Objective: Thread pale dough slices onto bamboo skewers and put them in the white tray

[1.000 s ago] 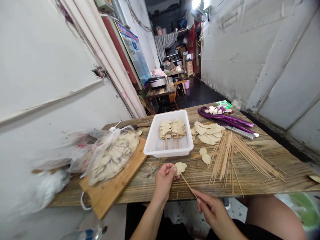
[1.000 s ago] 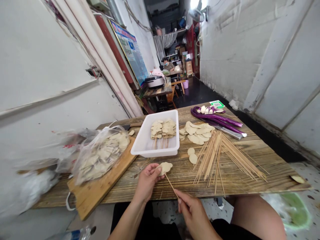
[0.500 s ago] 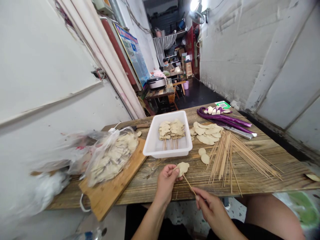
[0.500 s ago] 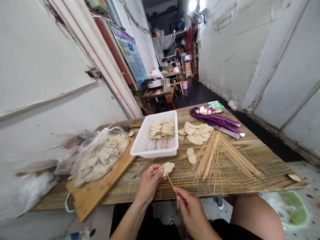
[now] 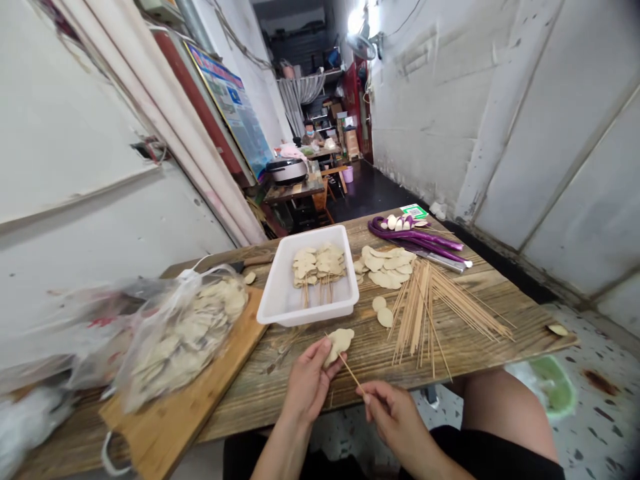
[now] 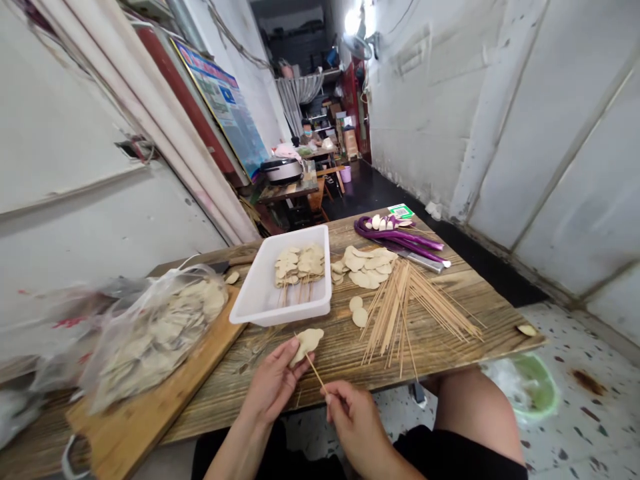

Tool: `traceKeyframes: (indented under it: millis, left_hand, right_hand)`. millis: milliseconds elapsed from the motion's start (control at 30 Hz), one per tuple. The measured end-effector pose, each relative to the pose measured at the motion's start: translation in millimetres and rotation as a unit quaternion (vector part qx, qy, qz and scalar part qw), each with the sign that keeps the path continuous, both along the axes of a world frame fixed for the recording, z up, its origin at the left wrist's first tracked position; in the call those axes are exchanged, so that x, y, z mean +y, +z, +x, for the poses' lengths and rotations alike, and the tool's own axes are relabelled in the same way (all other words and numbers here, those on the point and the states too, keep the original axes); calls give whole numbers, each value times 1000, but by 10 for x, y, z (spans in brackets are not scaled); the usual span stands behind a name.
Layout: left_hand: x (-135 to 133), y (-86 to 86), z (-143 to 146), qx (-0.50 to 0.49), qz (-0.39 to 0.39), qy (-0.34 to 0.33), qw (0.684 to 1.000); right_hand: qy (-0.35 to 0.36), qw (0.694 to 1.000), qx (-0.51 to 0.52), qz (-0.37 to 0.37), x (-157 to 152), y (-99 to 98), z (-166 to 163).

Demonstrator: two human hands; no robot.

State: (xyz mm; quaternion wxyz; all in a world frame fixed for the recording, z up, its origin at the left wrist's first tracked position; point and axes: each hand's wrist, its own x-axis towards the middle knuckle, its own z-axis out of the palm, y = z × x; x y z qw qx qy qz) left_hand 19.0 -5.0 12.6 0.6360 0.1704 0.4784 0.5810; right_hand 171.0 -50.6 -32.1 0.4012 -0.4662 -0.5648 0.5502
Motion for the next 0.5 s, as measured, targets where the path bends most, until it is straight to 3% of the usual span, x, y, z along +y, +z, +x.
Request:
traceKeyframes:
  millis: [500]
  left_hand:
    - [-291, 11, 576, 64, 41, -109, 991]
  right_hand:
    - [-73, 990, 109, -52, -6, 167, 150]
